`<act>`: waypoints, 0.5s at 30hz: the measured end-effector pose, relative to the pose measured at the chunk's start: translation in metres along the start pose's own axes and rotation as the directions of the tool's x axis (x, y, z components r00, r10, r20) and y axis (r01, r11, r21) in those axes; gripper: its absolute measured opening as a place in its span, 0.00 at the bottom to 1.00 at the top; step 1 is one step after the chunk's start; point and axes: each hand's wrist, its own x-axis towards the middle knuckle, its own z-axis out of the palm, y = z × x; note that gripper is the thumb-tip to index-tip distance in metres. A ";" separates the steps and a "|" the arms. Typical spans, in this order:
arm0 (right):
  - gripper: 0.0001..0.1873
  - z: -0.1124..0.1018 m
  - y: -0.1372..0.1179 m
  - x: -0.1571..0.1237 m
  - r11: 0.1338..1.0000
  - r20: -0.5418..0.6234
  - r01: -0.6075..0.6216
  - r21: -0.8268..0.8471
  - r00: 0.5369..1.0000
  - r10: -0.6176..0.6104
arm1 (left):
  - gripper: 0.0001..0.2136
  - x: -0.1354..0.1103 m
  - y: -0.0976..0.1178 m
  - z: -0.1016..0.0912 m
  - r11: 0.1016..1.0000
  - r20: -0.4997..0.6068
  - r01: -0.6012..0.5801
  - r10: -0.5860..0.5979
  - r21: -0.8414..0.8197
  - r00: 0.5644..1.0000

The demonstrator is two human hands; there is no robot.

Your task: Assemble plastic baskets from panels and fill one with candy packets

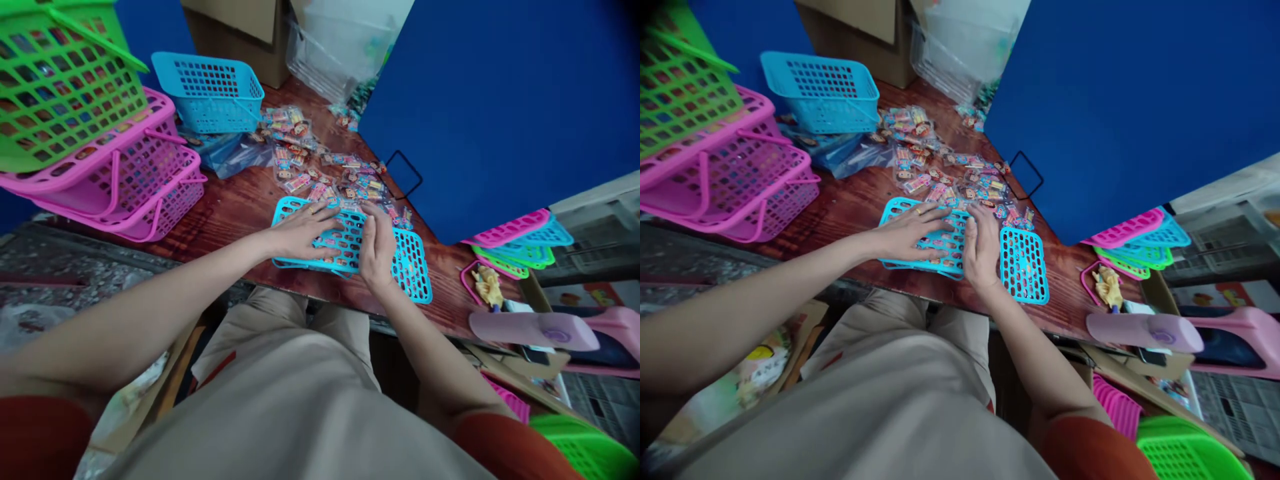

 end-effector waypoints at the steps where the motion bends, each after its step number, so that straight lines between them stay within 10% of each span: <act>1: 0.24 -0.002 0.005 -0.002 0.998 -0.067 -0.047 0.034 0.997 0.049 | 0.30 -0.001 0.000 0.000 1.000 -0.001 0.006 -0.006 -0.001 1.000; 7: 0.26 0.004 0.038 0.003 0.703 0.267 -0.559 0.439 0.829 0.492 | 0.39 -0.002 0.000 -0.001 0.996 -0.026 0.083 -0.084 -0.042 0.996; 12: 0.24 0.007 0.041 0.021 0.512 0.293 -0.594 0.620 0.781 0.551 | 0.41 -0.001 0.000 -0.005 0.989 -0.081 0.081 -0.092 -0.124 0.992; 15: 0.23 0.008 0.040 0.026 0.430 0.325 -0.623 0.654 0.744 0.584 | 0.29 -0.002 -0.004 -0.008 0.979 -0.311 0.089 -0.143 -0.182 0.940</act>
